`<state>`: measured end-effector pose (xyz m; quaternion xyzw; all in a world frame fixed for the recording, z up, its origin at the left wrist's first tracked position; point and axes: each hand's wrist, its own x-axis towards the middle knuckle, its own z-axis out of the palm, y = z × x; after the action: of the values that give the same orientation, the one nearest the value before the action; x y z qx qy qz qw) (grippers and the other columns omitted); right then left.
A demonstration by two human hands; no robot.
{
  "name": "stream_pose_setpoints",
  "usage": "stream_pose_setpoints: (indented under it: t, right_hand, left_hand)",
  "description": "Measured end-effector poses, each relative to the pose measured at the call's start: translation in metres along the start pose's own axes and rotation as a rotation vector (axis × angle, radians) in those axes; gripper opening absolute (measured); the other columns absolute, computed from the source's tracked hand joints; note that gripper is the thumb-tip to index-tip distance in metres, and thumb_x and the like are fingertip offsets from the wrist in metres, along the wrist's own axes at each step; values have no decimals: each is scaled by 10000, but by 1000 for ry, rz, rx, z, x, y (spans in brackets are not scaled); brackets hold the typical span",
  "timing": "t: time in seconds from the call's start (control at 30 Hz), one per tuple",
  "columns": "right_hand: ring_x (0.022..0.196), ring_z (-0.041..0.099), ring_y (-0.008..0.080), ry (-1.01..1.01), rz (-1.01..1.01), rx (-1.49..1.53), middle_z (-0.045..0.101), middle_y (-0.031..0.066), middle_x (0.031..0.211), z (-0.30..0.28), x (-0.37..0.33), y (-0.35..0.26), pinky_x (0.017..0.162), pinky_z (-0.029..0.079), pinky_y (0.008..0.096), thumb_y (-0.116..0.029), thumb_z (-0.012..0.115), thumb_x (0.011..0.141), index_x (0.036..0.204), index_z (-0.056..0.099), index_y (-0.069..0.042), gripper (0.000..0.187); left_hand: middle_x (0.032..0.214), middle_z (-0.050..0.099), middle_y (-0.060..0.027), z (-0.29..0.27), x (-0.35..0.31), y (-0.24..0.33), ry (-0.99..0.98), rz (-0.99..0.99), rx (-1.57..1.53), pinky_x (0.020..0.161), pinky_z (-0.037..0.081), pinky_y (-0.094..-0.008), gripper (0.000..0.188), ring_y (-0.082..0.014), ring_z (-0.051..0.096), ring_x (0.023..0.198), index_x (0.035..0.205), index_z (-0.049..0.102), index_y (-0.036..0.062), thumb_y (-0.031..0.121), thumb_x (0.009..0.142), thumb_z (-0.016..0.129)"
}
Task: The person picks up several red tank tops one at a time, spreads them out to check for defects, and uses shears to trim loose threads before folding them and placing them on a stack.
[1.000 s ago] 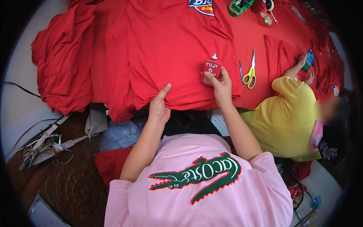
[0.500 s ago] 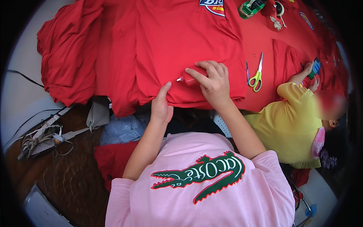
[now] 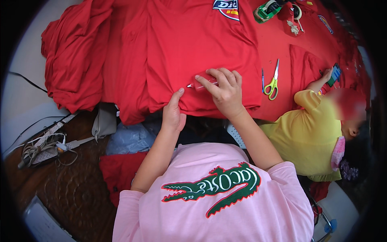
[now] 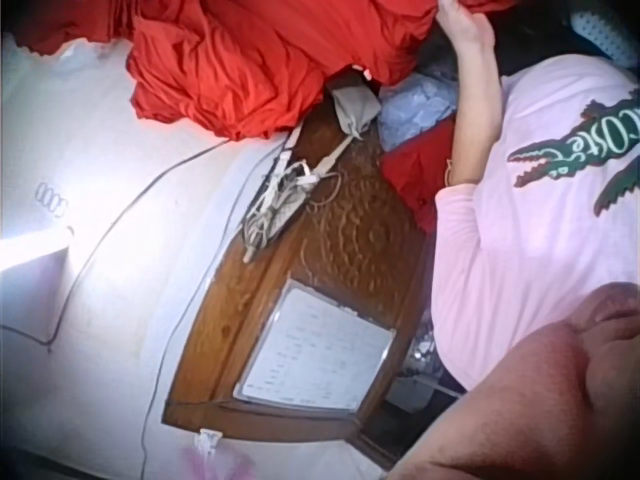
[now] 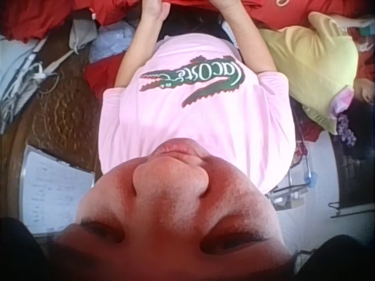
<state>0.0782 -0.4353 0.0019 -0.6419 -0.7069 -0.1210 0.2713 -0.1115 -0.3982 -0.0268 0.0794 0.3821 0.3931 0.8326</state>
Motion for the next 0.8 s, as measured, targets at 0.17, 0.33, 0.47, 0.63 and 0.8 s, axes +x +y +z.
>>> stream_pose_setpoints:
  t: [0.17, 0.33, 0.47, 0.63, 0.8]
  right_hand:
    - [1109, 621, 248, -77, 37, 133, 662, 33, 1188, 1, -4, 3, 950, 429, 440, -81, 711, 775, 1235, 753, -241, 490]
    - [1061, 640, 314, 74, 602, 378, 693, 123, 1143, -9, -7, 37, 944, 471, 441, -90, 773, 839, 1227, 666, -87, 403]
    - [941, 696, 215, 405, 863, 516, 729, 147, 1055, -3, -11, 129, 828, 543, 354, -133, 728, 975, 1272, 601, -14, 343]
    - [920, 722, 285, 516, 867, 316, 732, 192, 1047, 10, -24, 208, 820, 556, 395, -139, 734, 964, 1310, 565, -9, 406]
    - [948, 731, 343, 433, 970, 300, 737, 202, 1040, 28, -32, 213, 835, 557, 431, -151, 752, 941, 1332, 541, -29, 460]
  left_hand:
    - [1401, 649, -131, -10, 4, -1, 38, -17, 24, 1161, 466, -445, 414, -254, 628, 1290, 1375, 589, -13, 147, 1003, 676]
    - [1427, 629, -130, -8, 2, 0, 53, -21, 33, 1183, 442, -456, 470, -271, 597, 1331, 1414, 558, -10, 148, 992, 691]
    - [1423, 629, -117, -11, 0, -1, 91, -64, 60, 1172, 450, -459, 484, -265, 595, 1331, 1408, 560, 0, 122, 968, 720]
    - [1416, 634, -106, -9, 2, -5, 118, -90, 91, 1157, 463, -470, 497, -262, 601, 1324, 1405, 567, 11, 124, 956, 745]
    - [1447, 621, -103, -10, 5, -2, 92, -99, 92, 1184, 431, -474, 520, -265, 578, 1353, 1430, 555, 23, 171, 968, 741]
